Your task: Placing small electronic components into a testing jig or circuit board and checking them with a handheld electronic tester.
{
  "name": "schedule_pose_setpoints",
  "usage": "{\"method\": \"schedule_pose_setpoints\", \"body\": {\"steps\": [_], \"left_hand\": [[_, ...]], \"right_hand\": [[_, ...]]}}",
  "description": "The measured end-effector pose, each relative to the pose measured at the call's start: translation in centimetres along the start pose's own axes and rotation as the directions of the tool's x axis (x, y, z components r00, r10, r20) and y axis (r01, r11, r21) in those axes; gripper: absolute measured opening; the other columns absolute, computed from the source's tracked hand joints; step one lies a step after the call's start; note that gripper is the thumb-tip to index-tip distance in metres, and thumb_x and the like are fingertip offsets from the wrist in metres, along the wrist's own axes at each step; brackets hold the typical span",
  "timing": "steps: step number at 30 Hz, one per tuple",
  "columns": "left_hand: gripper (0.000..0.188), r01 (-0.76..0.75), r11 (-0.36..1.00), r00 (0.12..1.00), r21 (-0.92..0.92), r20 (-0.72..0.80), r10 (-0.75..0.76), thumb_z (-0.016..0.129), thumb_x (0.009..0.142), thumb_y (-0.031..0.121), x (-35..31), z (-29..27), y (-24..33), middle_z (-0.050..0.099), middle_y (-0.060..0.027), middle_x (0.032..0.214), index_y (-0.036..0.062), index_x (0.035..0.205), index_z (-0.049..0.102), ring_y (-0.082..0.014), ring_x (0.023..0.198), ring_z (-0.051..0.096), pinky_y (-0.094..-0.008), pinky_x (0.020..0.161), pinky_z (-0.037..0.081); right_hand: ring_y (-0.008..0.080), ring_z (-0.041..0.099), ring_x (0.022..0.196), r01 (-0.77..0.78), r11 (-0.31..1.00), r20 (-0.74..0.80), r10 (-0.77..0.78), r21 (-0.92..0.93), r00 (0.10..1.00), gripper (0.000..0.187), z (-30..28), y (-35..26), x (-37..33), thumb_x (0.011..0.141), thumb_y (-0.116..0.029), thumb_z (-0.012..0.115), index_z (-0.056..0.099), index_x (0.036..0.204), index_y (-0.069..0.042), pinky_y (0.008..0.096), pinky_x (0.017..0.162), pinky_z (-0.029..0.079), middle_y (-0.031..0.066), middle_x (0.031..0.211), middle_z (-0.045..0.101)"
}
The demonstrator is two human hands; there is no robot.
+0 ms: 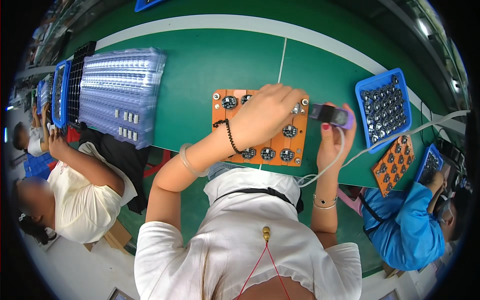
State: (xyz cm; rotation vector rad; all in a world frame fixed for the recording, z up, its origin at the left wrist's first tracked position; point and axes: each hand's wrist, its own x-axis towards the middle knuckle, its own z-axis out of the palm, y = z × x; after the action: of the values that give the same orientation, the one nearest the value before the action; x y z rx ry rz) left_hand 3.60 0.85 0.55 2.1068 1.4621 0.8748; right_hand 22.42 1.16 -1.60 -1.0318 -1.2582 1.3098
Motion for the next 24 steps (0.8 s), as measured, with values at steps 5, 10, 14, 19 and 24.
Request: {"method": "schedule_pose_setpoints", "body": {"steps": [5, 10, 14, 19, 24], "left_hand": [[0.053, 0.024, 0.991, 0.997, 0.130, 0.064, -0.033, 0.069, 0.069, 0.011, -0.1, -0.3, 0.2, 0.058, -0.0088, 0.089, 0.0020, 0.117, 0.049, -0.0245, 0.085, 0.054, -0.0341, 0.078, 0.042], [0.049, -0.101, 0.979, 0.995, 0.175, 0.040, 0.096, 0.069, 0.069, 0.016, -1.8, -0.9, 2.0, 0.059, -0.0049, 0.086, 0.0047, 0.113, 0.051, -0.0198, 0.086, 0.051, -0.0319, 0.076, 0.037], [0.046, -0.108, 0.971, 0.994, 0.213, 0.020, 0.106, 0.071, 0.067, 0.016, -3.4, 1.6, 1.6, 0.061, -0.0028, 0.088, 0.0055, 0.108, 0.054, -0.0183, 0.086, 0.052, -0.0320, 0.074, 0.036], [0.049, -0.061, 0.989, 0.998, 0.131, -0.019, 0.064, 0.072, 0.065, 0.016, -3.0, 0.7, 2.6, 0.061, -0.0022, 0.087, 0.0054, 0.109, 0.054, -0.0174, 0.085, 0.053, -0.0321, 0.074, 0.036], [0.054, -0.064, 0.991, 0.997, 0.118, -0.034, 0.068, 0.072, 0.065, 0.017, -3.0, 0.7, 2.6, 0.061, -0.0028, 0.086, 0.0043, 0.113, 0.052, -0.0178, 0.085, 0.053, -0.0321, 0.073, 0.035]], "right_hand": [[0.0233, 0.052, 0.109, -0.015, 0.998, -0.013, 0.014, -0.067, 1.000, 0.055, -2.0, -0.1, -0.7, 0.084, -0.006, 0.062, 0.034, 0.131, -0.001, 0.0347, 0.095, 0.039, 0.0173, 0.119, 0.053], [0.0218, 0.052, 0.109, 0.063, 0.985, 0.247, -0.021, -0.160, 0.969, 0.052, -2.6, -0.3, -2.2, 0.080, -0.001, 0.064, 0.042, 0.128, 0.000, 0.0331, 0.094, 0.040, 0.0154, 0.117, 0.054], [0.0226, 0.052, 0.109, 0.020, 0.991, 0.301, 0.020, -0.129, 0.953, 0.050, -1.9, -0.2, -2.4, 0.081, 0.001, 0.062, 0.042, 0.127, -0.001, 0.0347, 0.095, 0.040, 0.0150, 0.118, 0.053], [0.0232, 0.052, 0.109, 0.015, 0.988, 0.299, 0.033, -0.157, 0.954, 0.049, -1.6, -0.2, -2.7, 0.081, 0.001, 0.062, 0.044, 0.126, -0.001, 0.0348, 0.095, 0.040, 0.0148, 0.116, 0.054], [0.0233, 0.052, 0.109, 0.026, 0.991, 0.308, 0.017, -0.134, 0.951, 0.050, -1.6, -0.1, -2.8, 0.080, 0.000, 0.063, 0.043, 0.126, 0.000, 0.0356, 0.095, 0.040, 0.0154, 0.117, 0.053]]}}
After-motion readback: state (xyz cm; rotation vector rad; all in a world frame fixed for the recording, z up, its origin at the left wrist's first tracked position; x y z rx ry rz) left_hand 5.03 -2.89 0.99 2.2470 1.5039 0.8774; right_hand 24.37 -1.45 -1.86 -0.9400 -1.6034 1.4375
